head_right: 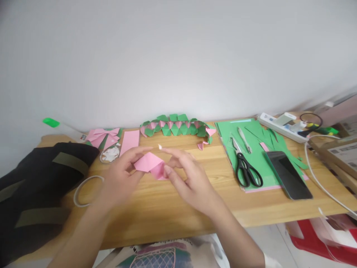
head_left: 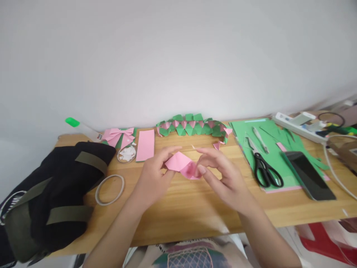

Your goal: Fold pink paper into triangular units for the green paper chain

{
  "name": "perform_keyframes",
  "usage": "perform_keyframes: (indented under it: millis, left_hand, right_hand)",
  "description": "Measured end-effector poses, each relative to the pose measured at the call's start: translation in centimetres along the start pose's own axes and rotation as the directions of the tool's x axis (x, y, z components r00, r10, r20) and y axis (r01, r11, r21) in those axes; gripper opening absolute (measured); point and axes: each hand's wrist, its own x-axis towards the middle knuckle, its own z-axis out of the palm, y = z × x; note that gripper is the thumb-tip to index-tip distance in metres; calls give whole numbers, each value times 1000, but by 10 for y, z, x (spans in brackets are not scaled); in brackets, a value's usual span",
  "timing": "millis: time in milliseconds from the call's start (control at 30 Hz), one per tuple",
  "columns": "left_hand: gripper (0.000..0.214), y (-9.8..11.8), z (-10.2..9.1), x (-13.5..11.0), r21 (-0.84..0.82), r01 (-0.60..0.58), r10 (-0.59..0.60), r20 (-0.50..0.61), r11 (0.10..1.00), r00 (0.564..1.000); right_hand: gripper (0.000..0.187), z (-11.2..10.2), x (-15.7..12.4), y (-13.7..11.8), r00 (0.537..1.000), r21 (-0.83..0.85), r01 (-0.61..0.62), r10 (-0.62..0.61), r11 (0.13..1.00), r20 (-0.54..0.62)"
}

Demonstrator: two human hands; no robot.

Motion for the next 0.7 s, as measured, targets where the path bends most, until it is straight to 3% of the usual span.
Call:
perform_keyframes:
  millis: [100, 200, 367, 533, 700]
  left_hand:
    - [40, 13, -7, 5, 23, -69, 69, -19, 997, 997]
    - [38, 27, -14, 13, 3, -118, 118, -36, 993, 992]
    - [34, 50, -25, 26, -131, -84, 83, -16, 988, 996]
    - [23, 58, -25, 30, -255, 2, 0, 5, 967, 1000]
    - [25, 50, -18, 32, -304, 56, -49, 31, 951, 998]
  right_hand:
    - [43, -9, 16, -12, 998, -66, 48, -46, 997, 45]
    - [52, -18, 32, -26, 993, -26, 90, -87, 996, 79]
    - [61, -29, 50, -41, 974, 47, 148, -154, 988, 165]
    - [54, -25, 55, -38, 974, 7, 222, -222, 975, 34]
    - [54, -19, 56, -30, 974, -198, 198, -216, 960, -71]
